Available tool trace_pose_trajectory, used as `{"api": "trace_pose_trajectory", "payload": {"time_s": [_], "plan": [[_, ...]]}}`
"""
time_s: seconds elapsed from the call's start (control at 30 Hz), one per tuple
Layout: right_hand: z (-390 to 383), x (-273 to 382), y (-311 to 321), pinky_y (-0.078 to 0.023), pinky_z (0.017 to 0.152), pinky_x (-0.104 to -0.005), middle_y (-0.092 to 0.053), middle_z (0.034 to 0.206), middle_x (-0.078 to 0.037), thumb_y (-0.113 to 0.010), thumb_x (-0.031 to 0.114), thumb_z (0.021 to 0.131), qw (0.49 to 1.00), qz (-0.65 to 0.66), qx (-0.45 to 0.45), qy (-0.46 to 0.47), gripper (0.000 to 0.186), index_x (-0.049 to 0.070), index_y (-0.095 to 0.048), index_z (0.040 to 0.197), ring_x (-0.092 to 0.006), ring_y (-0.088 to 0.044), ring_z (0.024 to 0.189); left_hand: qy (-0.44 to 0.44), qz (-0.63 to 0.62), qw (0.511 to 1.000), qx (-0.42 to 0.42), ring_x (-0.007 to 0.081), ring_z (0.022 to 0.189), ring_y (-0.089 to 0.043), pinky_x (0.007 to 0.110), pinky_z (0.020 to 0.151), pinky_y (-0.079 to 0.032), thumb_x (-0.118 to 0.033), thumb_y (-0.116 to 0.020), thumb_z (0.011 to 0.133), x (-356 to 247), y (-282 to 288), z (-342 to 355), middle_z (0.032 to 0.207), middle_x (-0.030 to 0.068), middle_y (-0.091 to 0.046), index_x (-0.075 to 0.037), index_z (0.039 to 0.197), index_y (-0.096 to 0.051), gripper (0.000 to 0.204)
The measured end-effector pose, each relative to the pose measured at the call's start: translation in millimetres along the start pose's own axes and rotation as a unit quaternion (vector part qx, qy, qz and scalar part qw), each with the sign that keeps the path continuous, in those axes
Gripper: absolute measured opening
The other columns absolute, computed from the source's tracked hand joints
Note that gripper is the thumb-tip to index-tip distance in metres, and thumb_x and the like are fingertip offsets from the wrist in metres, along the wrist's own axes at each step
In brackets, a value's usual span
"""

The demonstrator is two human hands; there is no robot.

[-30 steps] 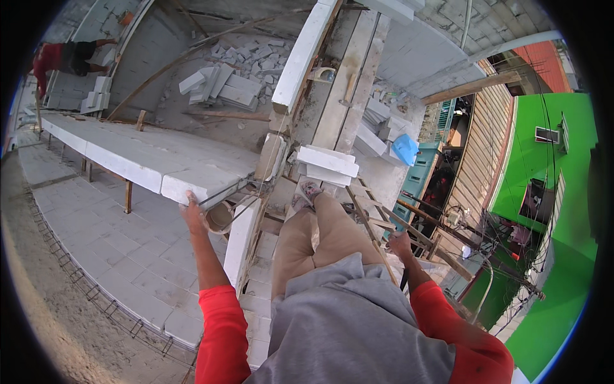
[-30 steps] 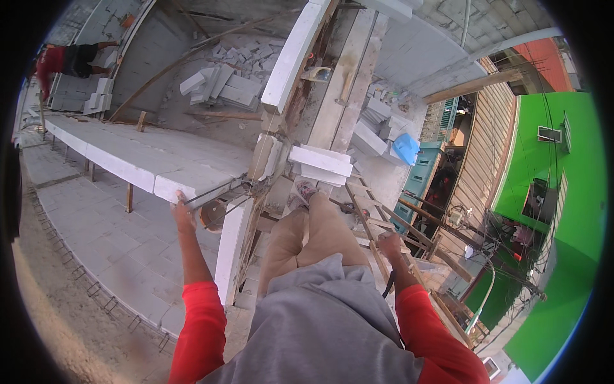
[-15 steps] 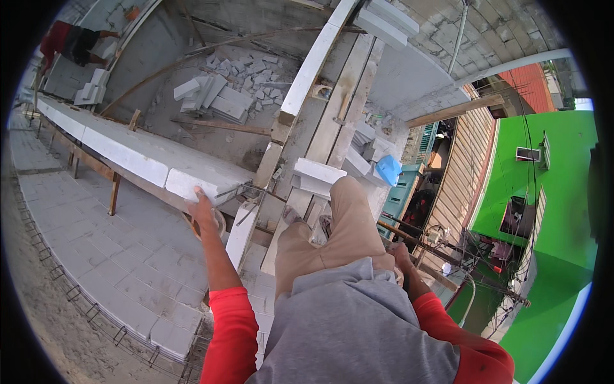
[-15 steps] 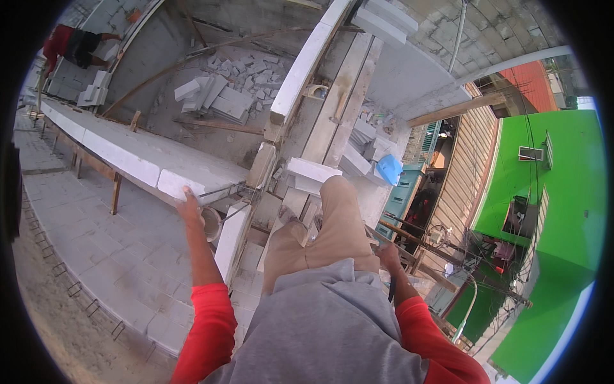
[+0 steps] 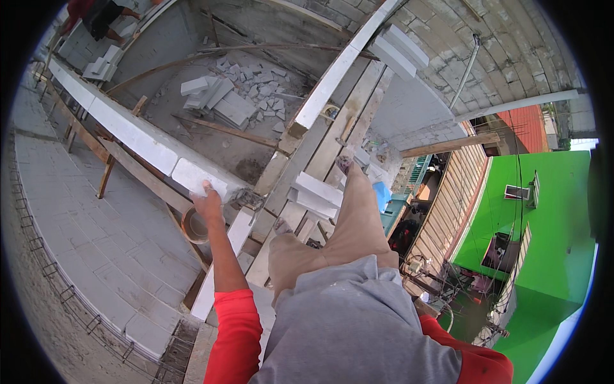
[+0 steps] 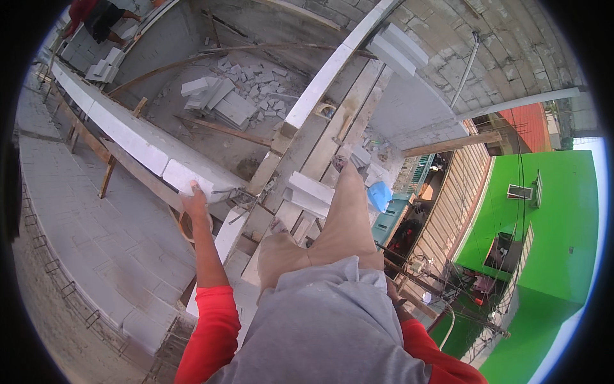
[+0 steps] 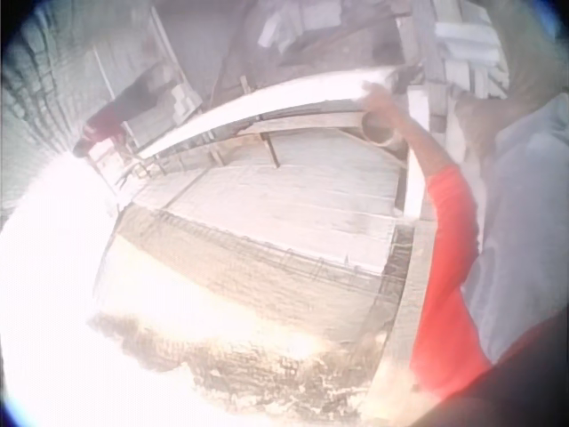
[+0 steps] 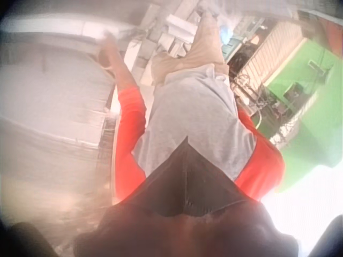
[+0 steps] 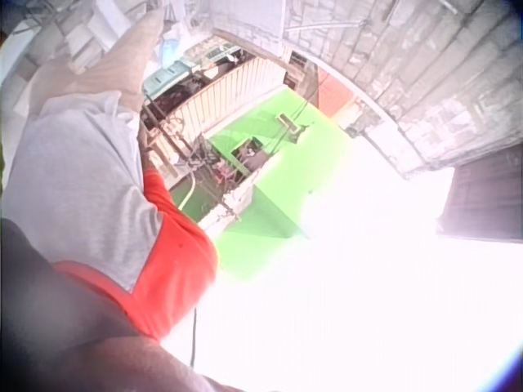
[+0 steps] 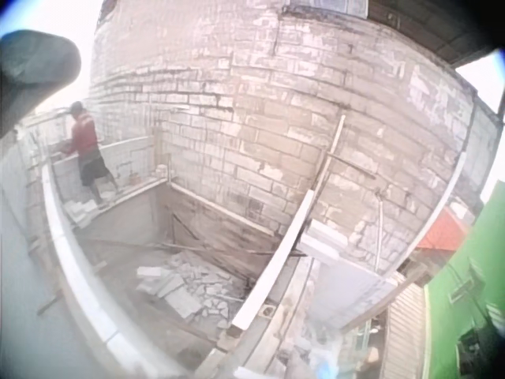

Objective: The person measures and cuts white rectangular tiles on a wooden scaffold, applies mortar to the back of a tile, and places it onto a wall. The person uses a tape measure, hand saw, and trowel during the process.

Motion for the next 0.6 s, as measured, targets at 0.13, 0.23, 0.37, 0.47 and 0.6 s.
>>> {"api": "trace_pose_trajectory", "payload": {"time_s": [0.13, 0.23, 0.37, 0.47, 0.6], "plan": [[40.8, 11.0, 33.4, -0.058, 0.072, -0.0482, -0.076, 0.084, -0.023, -0.07, 0.031, 0.094, 1.0, -0.009, 0.006, 0.008, 0.035, -0.002, -0.075, 0.083, -0.045, -0.074, 0.082, -0.027, -0.008, 1.0, -0.005, 0.0412, 0.139, -0.057, 0.045, 0.118, -0.04, -0.035, -0.068, 0.104, 13.0, -0.9, 2.5, 0.149, 0.0318, -0.058, 0.012, 0.155, -0.04, 0.075], [94.7, 24.4, 57.1, -0.058, 0.073, -0.0476, -0.076, 0.084, -0.023, -0.07, 0.032, 0.095, 0.999, -0.024, 0.005, 0.044, 0.037, -0.002, -0.074, 0.083, -0.0459, -0.073, 0.083, -0.002, -0.01, 1.0, -0.003, 0.0409, 0.138, -0.058, 0.044, 0.117, -0.041, -0.034, -0.068, 0.105, 3.4, -4.9, -5.9, 0.149, 0.0303, -0.059, 0.009, 0.155, -0.043, 0.071], [175.7, 121.1, 115.8, -0.061, 0.071, -0.0452, -0.077, 0.082, -0.024, -0.077, 0.038, 0.089, 0.985, -0.133, -0.001, 0.111, 0.042, -0.003, -0.077, 0.093, -0.0407, -0.079, 0.085, 0.001, 0.046, 0.999, -0.03, 0.038, 0.135, -0.059, 0.043, 0.115, -0.043, -0.032, -0.067, 0.106, -39.9, 3.4, -24.3, 0.148, 0.0271, -0.06, 0.007, 0.154, -0.045, 0.066], [266.8, 156.3, 159.4, -0.063, 0.081, -0.0489, -0.076, 0.078, -0.023, -0.068, 0.029, 0.089, 0.992, -0.08, 0.038, 0.094, 0.032, -0.002, -0.077, 0.085, -0.0419, -0.078, 0.084, 0.022, 0.054, 0.998, -0.007, 0.0353, 0.134, -0.059, 0.042, 0.116, -0.042, -0.035, -0.066, 0.108, -41.2, -2.2, -21.0, 0.148, 0.0247, -0.06, 0.007, 0.155, -0.044, 0.067], [383.3, 268.5, 180.6, -0.061, 0.077, -0.0469, -0.078, 0.087, -0.025, -0.066, 0.029, 0.088, 0.978, -0.109, -0.053, 0.172, 0.031, 0.001, -0.076, 0.082, -0.038, -0.078, 0.087, 0.077, 0.131, 0.988, -0.03, 0.0346, 0.137, -0.056, 0.042, 0.117, -0.043, -0.053, -0.064, 0.106, -8.2, 26.5, -10.4, 0.152, 0.0229, -0.056, 0.006, 0.16, -0.038, 0.084]]}}
Point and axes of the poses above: each hand's wrist, its own z-axis towards the middle knuckle, its own y-axis out of the back of the hand, x = y × z, the point moved 2 cm from there along z, towards the middle knuckle
